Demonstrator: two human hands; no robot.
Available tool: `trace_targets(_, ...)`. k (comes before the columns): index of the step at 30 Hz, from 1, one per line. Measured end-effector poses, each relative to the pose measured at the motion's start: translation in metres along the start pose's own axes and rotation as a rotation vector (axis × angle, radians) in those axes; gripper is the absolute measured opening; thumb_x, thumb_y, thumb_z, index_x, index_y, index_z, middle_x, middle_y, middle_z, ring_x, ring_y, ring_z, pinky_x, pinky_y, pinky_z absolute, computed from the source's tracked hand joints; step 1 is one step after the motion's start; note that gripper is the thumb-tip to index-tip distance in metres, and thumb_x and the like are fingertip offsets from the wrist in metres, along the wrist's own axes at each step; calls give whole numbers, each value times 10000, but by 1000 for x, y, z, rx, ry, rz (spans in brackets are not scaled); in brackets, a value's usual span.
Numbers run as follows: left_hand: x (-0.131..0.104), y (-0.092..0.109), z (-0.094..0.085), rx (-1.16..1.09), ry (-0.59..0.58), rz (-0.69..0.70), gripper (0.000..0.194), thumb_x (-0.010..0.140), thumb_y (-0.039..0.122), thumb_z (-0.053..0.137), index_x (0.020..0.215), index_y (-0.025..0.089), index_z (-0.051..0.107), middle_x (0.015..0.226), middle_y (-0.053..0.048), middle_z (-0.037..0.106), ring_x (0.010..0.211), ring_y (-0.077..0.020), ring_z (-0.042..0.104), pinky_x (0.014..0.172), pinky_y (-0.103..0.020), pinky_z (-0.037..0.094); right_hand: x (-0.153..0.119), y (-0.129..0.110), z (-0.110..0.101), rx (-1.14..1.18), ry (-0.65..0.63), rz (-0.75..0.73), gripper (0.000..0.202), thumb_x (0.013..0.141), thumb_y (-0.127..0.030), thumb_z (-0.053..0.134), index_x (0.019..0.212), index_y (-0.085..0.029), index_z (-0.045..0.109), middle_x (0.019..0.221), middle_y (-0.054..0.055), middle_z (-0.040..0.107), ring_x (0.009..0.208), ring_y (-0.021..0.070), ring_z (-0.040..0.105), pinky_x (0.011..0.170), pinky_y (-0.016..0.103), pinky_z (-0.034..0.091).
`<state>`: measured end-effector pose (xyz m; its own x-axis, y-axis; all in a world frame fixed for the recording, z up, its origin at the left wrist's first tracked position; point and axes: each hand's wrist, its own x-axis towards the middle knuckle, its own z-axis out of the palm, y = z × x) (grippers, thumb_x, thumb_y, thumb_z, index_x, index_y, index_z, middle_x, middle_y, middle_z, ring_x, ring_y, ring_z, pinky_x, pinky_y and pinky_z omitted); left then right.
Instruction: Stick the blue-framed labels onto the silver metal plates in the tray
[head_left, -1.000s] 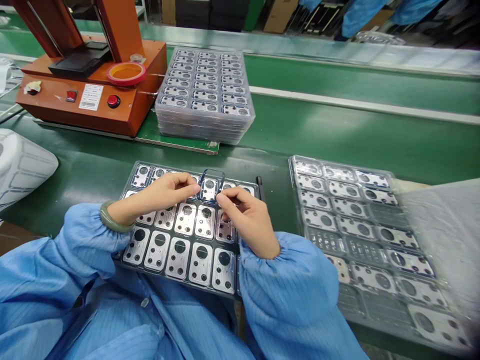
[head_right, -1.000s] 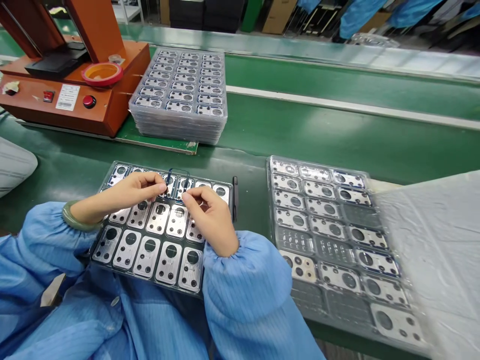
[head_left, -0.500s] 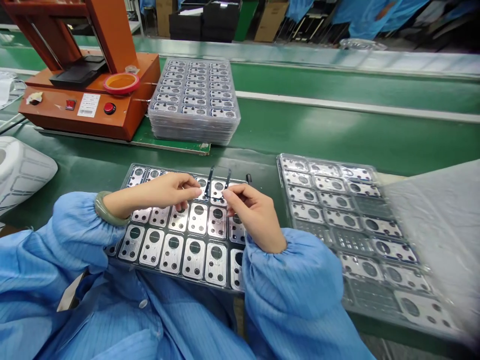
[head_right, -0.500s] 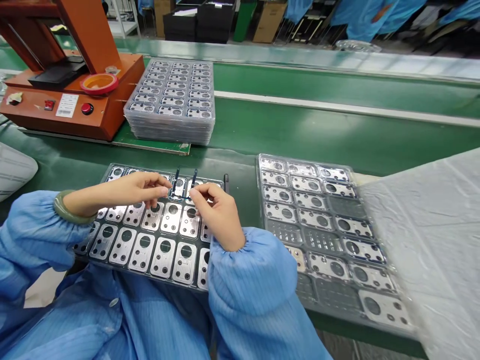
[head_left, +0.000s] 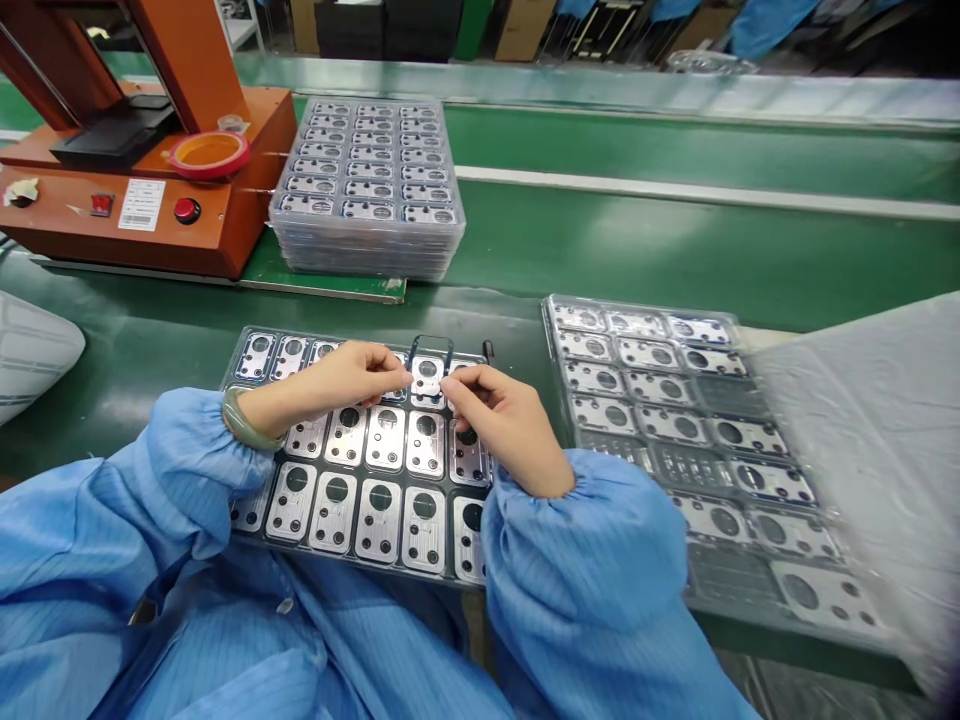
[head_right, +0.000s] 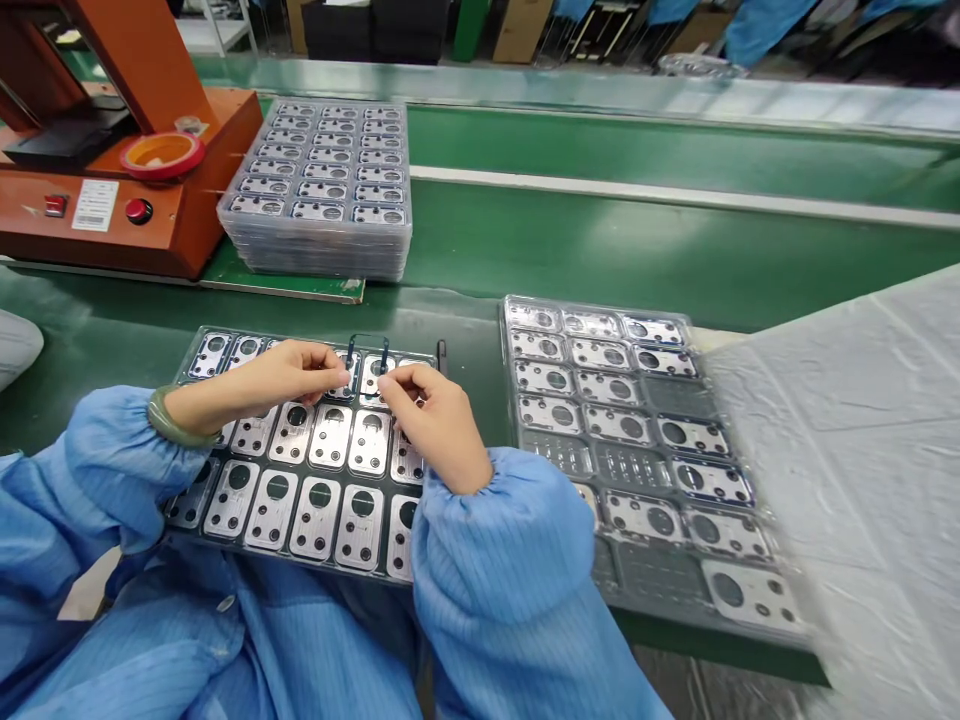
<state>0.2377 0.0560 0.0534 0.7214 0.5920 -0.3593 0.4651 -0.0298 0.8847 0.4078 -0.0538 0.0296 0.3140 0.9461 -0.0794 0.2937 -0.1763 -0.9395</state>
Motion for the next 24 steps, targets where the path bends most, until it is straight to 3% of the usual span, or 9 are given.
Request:
trace_targets(9, 18, -4, 20, 407, 157, 182, 192, 783, 267, 564, 632, 156, 605, 729, -30, 601, 750, -162, 561, 703, -290, 419, 4, 9, 1, -324, 61, 40, 231, 796, -399, 547, 739, -195, 639, 705, 13, 631, 676, 169, 581, 669, 305, 447)
trace_targets(24, 24, -14, 32, 520, 203, 174, 190, 807, 320, 538, 751, 180, 655, 872, -37, 541, 823, -171, 575, 807, -331, 466, 4, 5, 1, -448, 69, 132, 202, 783, -353, 525, 685, -200, 614, 688, 2, 632, 655, 158, 560, 637, 280, 384)
